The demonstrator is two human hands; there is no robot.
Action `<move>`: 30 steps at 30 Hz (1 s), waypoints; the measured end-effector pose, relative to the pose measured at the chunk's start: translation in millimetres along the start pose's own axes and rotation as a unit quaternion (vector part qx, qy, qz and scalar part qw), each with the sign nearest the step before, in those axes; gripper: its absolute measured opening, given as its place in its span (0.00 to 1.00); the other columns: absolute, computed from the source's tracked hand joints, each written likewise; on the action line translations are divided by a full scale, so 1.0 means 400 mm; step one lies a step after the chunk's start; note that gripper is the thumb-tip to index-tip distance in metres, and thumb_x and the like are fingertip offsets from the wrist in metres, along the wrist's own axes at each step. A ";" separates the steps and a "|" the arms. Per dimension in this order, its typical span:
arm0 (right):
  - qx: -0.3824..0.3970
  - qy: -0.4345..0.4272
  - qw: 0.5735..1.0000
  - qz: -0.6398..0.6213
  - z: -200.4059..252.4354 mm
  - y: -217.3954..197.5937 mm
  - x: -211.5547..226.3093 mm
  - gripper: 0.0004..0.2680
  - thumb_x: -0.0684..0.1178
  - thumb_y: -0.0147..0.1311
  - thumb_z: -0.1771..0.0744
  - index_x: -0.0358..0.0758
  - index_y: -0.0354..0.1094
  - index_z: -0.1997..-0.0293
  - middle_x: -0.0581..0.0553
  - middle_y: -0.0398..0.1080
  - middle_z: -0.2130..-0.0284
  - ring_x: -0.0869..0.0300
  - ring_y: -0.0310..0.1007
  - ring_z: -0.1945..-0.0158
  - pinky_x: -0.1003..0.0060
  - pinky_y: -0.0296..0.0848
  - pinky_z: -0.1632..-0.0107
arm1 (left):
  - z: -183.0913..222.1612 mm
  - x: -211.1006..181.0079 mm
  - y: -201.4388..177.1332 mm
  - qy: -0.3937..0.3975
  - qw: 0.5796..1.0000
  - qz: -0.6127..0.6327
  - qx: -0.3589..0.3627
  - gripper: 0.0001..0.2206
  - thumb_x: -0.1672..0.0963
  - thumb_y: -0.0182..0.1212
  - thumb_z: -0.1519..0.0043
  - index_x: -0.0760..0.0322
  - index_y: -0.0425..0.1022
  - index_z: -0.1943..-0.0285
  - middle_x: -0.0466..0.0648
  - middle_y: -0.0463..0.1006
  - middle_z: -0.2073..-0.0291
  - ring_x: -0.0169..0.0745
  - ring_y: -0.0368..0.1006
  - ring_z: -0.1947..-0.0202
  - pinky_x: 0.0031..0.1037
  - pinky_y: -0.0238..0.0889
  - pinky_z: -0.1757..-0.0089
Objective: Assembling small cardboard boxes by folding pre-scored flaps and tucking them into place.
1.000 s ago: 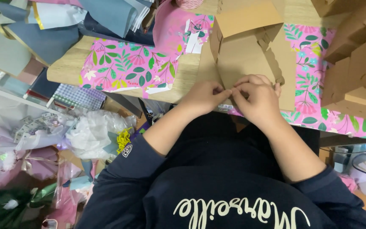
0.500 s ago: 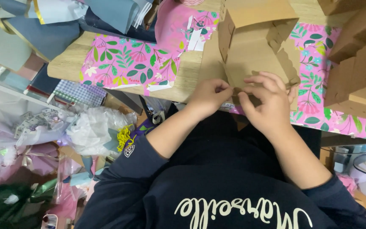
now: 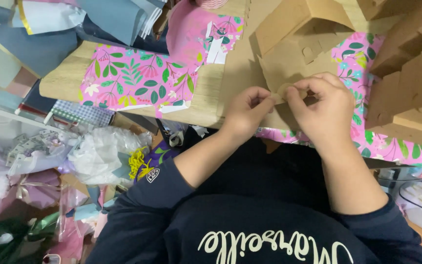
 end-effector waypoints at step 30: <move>0.044 -0.073 0.995 -0.046 -0.162 0.072 -0.142 0.04 0.41 0.61 0.34 0.42 0.80 0.59 0.46 0.71 0.73 0.48 0.72 0.65 0.54 0.70 0.58 | -0.178 -0.033 0.011 0.050 0.984 0.172 -0.007 0.07 0.59 0.61 0.33 0.73 0.79 0.55 0.54 0.80 0.70 0.37 0.77 0.67 0.26 0.74 0.63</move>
Point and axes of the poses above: each hand's wrist, its own z-axis away from the middle knuckle, its own y-axis out of the palm, x = y × z, the point moved 2 cm from there along -z, towards the middle knuckle
